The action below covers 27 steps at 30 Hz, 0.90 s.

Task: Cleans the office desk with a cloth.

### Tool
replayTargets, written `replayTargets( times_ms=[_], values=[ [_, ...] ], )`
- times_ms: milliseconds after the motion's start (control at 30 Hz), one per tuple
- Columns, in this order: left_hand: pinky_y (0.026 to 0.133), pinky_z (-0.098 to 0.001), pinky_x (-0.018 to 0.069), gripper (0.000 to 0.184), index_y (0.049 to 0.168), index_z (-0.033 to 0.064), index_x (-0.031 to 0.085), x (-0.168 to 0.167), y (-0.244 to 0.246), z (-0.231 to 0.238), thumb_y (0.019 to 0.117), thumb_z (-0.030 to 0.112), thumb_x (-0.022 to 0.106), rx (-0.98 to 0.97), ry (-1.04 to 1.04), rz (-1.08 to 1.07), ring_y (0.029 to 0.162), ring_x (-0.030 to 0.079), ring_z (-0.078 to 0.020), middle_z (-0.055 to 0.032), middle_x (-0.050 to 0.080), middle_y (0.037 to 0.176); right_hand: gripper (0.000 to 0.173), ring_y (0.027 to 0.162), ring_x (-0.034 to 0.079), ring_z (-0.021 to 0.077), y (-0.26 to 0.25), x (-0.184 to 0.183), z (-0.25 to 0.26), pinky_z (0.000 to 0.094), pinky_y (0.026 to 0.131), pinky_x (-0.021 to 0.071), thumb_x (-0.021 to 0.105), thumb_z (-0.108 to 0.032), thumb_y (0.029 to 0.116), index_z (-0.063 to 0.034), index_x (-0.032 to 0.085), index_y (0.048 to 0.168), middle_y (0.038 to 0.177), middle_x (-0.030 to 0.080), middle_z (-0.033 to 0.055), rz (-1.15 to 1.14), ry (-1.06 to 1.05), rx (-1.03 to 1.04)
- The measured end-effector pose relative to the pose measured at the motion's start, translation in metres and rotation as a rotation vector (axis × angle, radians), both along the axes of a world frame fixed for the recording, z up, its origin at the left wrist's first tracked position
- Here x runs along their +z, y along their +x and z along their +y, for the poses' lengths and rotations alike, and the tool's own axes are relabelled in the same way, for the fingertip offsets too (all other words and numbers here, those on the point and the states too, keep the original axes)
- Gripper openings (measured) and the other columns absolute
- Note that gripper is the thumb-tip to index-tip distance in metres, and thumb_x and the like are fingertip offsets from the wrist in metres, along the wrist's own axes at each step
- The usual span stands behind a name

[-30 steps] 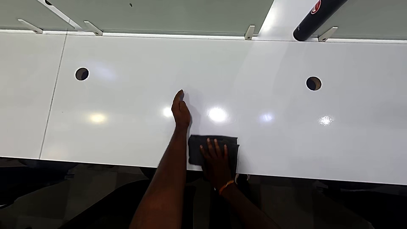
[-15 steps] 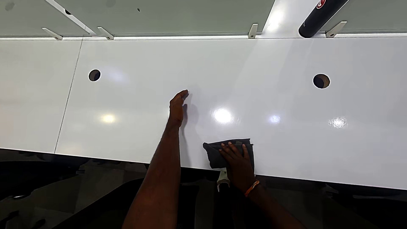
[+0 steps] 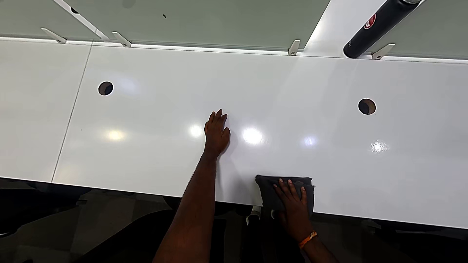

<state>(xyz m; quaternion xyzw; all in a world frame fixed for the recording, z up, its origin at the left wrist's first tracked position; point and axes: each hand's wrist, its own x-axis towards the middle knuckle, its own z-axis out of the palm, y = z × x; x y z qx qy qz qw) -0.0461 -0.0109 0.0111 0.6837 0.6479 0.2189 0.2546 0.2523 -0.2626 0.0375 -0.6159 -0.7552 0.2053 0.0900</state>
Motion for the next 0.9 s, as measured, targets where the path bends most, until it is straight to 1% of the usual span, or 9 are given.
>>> replayTargets(
  times_ms=[200,300,400,467,567,633,700,833,900],
  values=[
    [0.121,-0.0628,0.015,0.052,0.148,0.0108,0.053,0.005,-0.006,0.004,0.1013,0.023,0.034,-0.001,-0.061,-0.105,0.157,0.02,-0.0318,-0.0057,0.037,0.164,0.06,0.152,0.035,0.0287,0.001,-0.016,0.106,0.0728,0.116,0.0209,0.063,-0.019,0.0864,-0.0221,0.059,0.146,0.158,0.048,-0.0026,0.042,0.068,0.067],
    [0.124,-0.0587,0.0143,0.053,0.146,0.0057,0.055,0.001,-0.014,0.008,0.101,0.022,0.031,0.005,-0.057,-0.255,0.156,0.023,-0.0315,-0.0088,0.042,0.161,0.059,0.153,0.033,0.0316,-0.001,-0.017,0.18,0.0731,0.118,0.0137,0.059,-0.018,0.0899,-0.0197,0.055,0.149,0.16,0.047,0.0004,0.074,0.078,0.05],
    [0.127,-0.0508,0.0136,0.056,0.147,0.0012,0.051,0.001,-0.02,0.012,0.1029,0.023,0.027,0.01,-0.09,-0.39,0.156,0.023,-0.03,-0.0125,0.042,0.161,0.058,0.156,0.026,0.0322,-0.017,-0.008,0.239,0.0723,0.12,0.0056,0.06,-0.014,0.0933,-0.018,0.053,0.15,0.163,0.042,0.0026,0.077,0.015,-0.095],
    [0.128,-0.0451,0.0156,0.057,0.148,-0.0011,0.05,0.006,-0.02,0.013,0.1042,0.025,0.025,0.019,-0.113,-0.457,0.156,0.024,-0.0291,-0.015,0.042,0.16,0.059,0.157,0.023,0.0322,-0.046,-0.006,0.252,0.0727,0.12,0.0034,0.062,-0.013,0.0929,-0.0181,0.052,0.151,0.164,0.039,0.0032,0.066,0.012,-0.269],
    [0.128,-0.0409,0.0155,0.058,0.148,-0.0029,0.048,0.017,-0.019,0.014,0.1065,0.027,0.021,0.035,-0.157,-0.515,0.156,0.025,-0.0273,-0.0165,0.04,0.161,0.062,0.158,0.016,0.037,-0.117,-0.013,0.214,0.0758,0.119,0.0053,0.056,-0.016,0.0946,-0.0165,0.045,0.155,0.168,0.031,0.0077,-0.038,0.061,-0.305],
    [0.128,-0.0399,0.0163,0.058,0.149,-0.0024,0.047,0.02,-0.023,0.016,0.1073,0.027,0.019,0.032,-0.19,-0.529,0.155,0.026,-0.0257,-0.0159,0.04,0.161,0.063,0.158,0.016,0.0381,-0.163,-0.008,0.159,0.0752,0.119,0.0087,0.058,-0.018,0.0938,-0.0153,0.045,0.156,0.168,0.029,0.0099,-0.01,0.037,-0.152],
    [0.128,-0.0376,0.0188,0.06,0.149,-0.0006,0.048,0.019,-0.028,0.018,0.1073,0.028,0.016,0.03,-0.222,-0.539,0.155,0.029,-0.0217,-0.0137,0.041,0.161,0.064,0.157,0.02,0.0346,-0.186,-0.003,0.105,0.0731,0.121,0.0113,0.064,-0.018,0.0914,-0.0174,0.049,0.154,0.167,0.033,0.0063,0.078,-0.022,-0.004],
    [0.126,-0.0368,0.0231,0.059,0.149,0.0022,0.05,0.022,-0.034,0.024,0.1078,0.03,0.018,0.055,-0.275,-0.572,0.152,0.033,-0.0164,-0.0101,0.043,0.16,0.073,0.158,0.021,0.0245,-0.162,0.01,0.044,0.0677,0.122,0.0147,0.07,-0.012,0.0862,-0.0281,0.048,0.154,0.167,0.033,-0.0071,0.104,-0.234,0.219],
    [0.125,-0.037,0.0269,0.056,0.148,0.0036,0.052,0.021,-0.034,0.023,0.1068,0.027,0.022,0.057,-0.265,-0.539,0.15,0.036,-0.0155,-0.0087,0.046,0.158,0.067,0.152,0.036,0.0248,-0.135,0.006,0.014,0.0672,0.119,0.0252,0.072,-0.011,0.0835,-0.0286,0.057,0.147,0.161,0.045,-0.0074,0.103,-0.117,0.186]
  ],
)
